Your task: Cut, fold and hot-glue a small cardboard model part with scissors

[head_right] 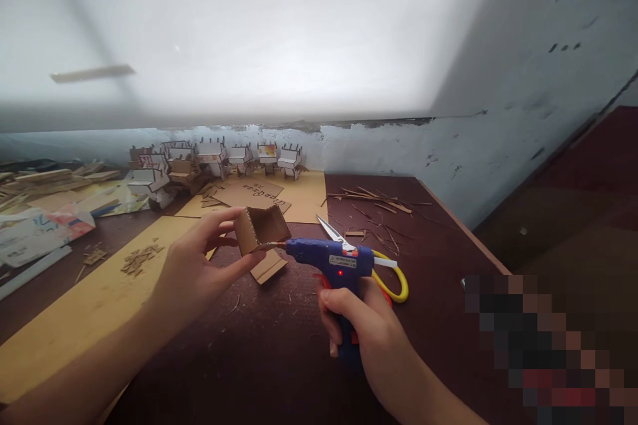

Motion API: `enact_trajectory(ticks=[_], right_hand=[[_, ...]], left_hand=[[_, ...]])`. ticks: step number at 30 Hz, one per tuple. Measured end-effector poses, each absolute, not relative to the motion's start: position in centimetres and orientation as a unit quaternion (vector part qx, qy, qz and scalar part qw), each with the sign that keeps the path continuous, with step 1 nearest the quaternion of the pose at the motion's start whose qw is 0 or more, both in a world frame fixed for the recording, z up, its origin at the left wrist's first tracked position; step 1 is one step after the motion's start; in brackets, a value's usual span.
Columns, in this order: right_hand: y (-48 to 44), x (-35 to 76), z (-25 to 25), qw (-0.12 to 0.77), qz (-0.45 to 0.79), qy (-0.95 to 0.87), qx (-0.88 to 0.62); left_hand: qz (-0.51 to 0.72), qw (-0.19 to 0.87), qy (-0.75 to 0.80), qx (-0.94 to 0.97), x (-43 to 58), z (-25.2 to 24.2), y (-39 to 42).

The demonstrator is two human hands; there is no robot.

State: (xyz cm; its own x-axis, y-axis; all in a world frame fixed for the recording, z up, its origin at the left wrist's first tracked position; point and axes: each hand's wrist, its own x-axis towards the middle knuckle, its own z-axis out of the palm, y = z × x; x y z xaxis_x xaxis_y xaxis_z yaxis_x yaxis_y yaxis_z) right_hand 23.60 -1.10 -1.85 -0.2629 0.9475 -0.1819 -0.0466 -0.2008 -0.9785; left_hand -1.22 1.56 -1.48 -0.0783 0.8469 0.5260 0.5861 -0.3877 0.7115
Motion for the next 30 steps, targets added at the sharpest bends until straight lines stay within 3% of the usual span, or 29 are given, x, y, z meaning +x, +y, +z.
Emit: enact_trajectory(ticks=[21,30], right_hand=[[-0.8,23.3,-1.7,0.402,0.596,-0.508,-0.474],[-0.8,22.8,-0.8,0.377,0.493,-0.594,-0.512]], left_hand=[[0.498,0.117,0.533,0.674,-1.1,-1.4,1.7],[0.496,0.124,0.537,0.671,-1.3,-1.4,1.5]])
